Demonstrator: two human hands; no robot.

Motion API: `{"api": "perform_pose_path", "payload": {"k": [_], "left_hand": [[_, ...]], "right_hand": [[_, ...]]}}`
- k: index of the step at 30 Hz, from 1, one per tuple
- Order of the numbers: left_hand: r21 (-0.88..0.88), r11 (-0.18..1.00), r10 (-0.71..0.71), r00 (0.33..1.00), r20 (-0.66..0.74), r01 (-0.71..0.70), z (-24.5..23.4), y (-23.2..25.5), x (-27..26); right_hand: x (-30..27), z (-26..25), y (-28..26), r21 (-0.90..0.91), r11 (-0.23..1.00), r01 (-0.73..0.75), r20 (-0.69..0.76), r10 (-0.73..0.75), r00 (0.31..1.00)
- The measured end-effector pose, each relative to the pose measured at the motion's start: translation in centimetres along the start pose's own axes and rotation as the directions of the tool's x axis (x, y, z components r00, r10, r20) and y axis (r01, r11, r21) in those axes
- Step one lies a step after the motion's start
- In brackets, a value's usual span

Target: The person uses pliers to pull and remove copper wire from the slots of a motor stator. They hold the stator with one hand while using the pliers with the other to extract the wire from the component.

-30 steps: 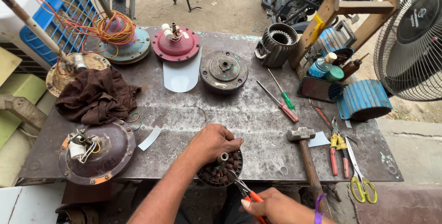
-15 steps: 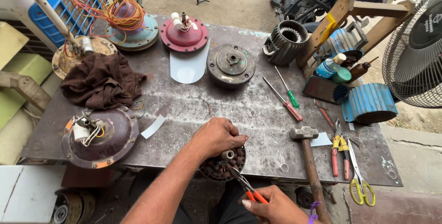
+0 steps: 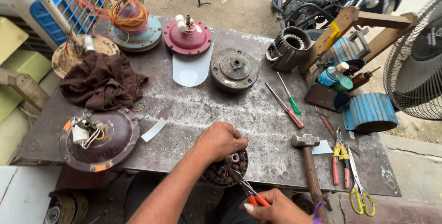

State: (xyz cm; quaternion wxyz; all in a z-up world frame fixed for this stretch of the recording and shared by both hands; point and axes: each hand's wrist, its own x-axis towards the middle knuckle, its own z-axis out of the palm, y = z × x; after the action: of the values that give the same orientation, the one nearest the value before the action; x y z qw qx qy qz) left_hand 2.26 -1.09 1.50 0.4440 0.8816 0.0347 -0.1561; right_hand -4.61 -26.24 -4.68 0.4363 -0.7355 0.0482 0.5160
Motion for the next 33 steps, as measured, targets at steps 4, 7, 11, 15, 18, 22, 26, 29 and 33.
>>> {"api": "perform_pose_path", "payload": {"k": [4, 7, 11, 15, 18, 22, 26, 29, 33], "left_hand": [[0.034, 0.999, 0.039, 0.999, 0.013, -0.040, 0.0, -0.1, -0.3], [0.029, 0.999, 0.020, 0.999, 0.028, -0.021, 0.0, 0.0, -0.1], [0.045, 0.995, 0.089, 0.995, -0.040, -0.087, 0.3, -0.2, 0.0], [0.037, 0.999, 0.015, 0.999, -0.033, -0.014, 0.6, -0.4, 0.4], [0.027, 0.999, 0.019, 0.999, -0.044, -0.018, 0.6, -0.5, 0.7], [0.020, 1.000, 0.011, 1.000, -0.028, -0.010, 0.7, -0.9, 1.2], [0.053, 0.998, 0.033, 0.999, -0.007, -0.032, 0.8, -0.8, 1.5], [0.009, 0.996, -0.087, 0.994, 0.068, 0.086, 0.5, -0.7, 2.1], [0.028, 0.999, 0.045, 0.999, -0.007, -0.045, 0.4, -0.9, 1.1]], "right_hand": [[1.2, 0.6, 2.2, -0.028, 0.997, 0.073, -0.064, -0.075, 0.995], [0.0, 0.2, 1.0, -0.040, 0.998, 0.056, -0.008, -0.057, 0.998], [-2.7, -0.6, -3.4, 0.236, 0.965, -0.111, 0.192, 0.066, 0.979], [-4.6, -1.0, -7.3, 0.295, 0.904, -0.309, 0.237, 0.244, 0.940], [-4.3, -1.1, -7.0, 0.371, 0.876, -0.310, 0.284, 0.211, 0.936], [-1.4, -0.5, -2.5, 0.413, 0.898, -0.155, 0.211, 0.071, 0.975], [1.6, 1.2, 1.4, 0.173, 0.979, 0.107, 0.022, -0.113, 0.993], [2.1, 1.8, 1.3, -0.321, 0.902, 0.288, -0.264, -0.377, 0.888], [1.1, 0.8, 1.0, -0.129, 0.991, 0.045, -0.111, -0.059, 0.992]]}}
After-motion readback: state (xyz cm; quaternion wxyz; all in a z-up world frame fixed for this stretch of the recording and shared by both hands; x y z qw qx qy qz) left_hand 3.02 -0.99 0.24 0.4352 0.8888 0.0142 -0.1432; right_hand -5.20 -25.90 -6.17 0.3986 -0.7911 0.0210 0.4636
